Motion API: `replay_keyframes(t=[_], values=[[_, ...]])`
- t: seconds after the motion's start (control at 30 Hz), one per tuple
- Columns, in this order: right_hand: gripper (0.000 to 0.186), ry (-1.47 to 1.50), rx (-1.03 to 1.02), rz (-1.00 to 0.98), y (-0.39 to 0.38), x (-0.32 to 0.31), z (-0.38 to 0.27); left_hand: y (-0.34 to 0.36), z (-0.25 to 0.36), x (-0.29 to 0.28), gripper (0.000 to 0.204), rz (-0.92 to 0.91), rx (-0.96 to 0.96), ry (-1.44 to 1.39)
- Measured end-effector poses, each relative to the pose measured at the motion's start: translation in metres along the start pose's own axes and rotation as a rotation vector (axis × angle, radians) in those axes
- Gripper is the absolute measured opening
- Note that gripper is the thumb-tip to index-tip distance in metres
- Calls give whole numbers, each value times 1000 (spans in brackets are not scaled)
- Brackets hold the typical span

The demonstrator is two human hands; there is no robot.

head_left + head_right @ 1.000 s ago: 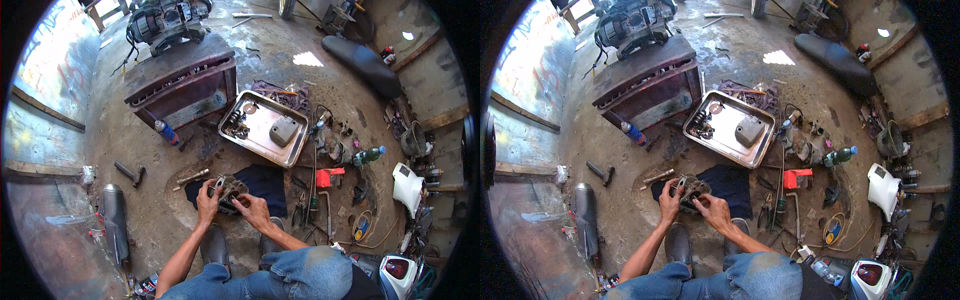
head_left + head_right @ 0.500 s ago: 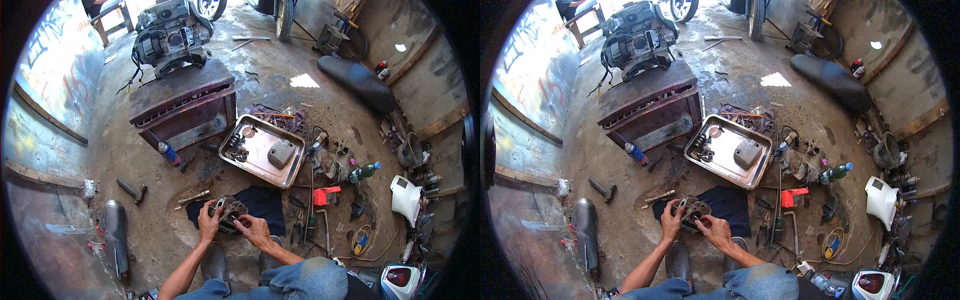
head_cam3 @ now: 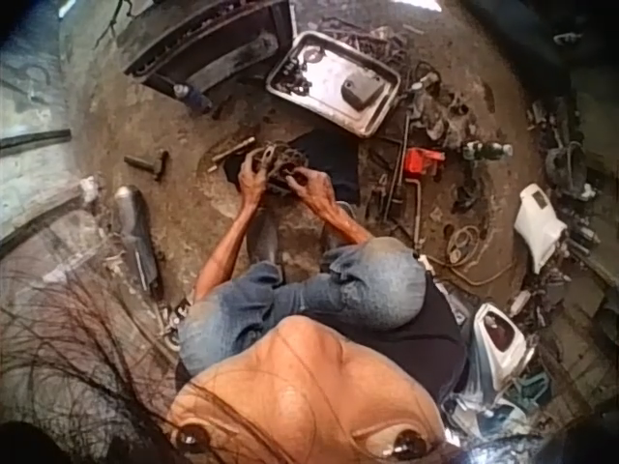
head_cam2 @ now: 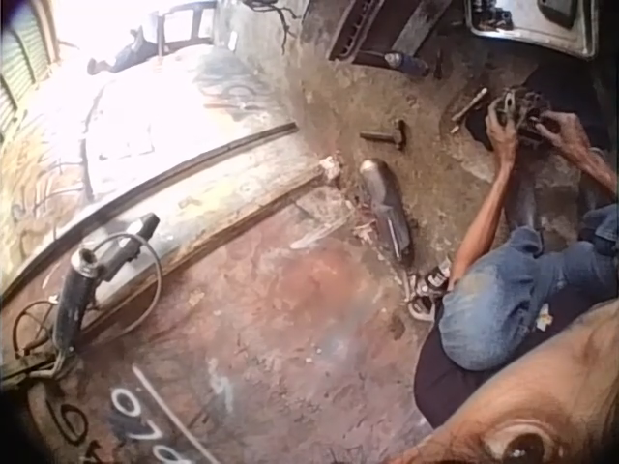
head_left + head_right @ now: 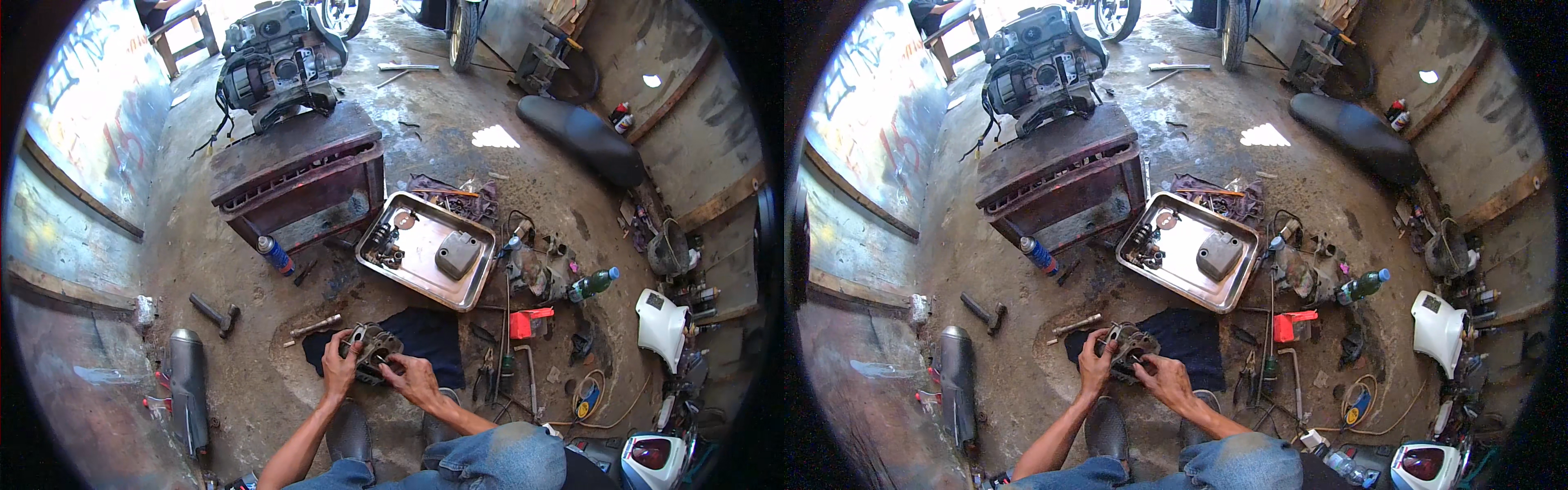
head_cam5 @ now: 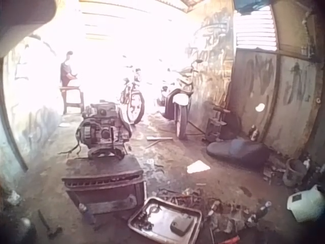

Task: Disassembling and inspecting the internal components of a motorcycle engine, specifically the cylinder head and piston area.

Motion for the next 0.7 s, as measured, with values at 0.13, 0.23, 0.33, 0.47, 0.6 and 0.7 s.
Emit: replay_keyframes(t=[0.13,0.23,0.33,0.47,0.6,0.7], values=[[38,-30,64,-4,-33,-26,10,5,-7,7,45,-2,7,-3],[31,18,104,-18,-57,-32,16,2,-8,-10,44,39,5,63],[29,72,63,37,-62,-42,30,5,2,-6,44,34,-2,67],[30,70,9,46,-45,-34,24,5,6,-3,49,40,95,21],[34,143,27,-19,-27,-17,20,1,2,0,51,13,-8,20],[34,145,0,-12,-11,-1,32,0,3,-3,50,16,-4,25]])
Point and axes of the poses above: each hand's wrist, its own y-axis towards the middle knuckle, its own x-axis out of the palm, z = x × y, the point moved 5 cm from there along y, towards the middle knuckle, and after that the axes turned 7 degrees about -z, right-handed, at the moved point
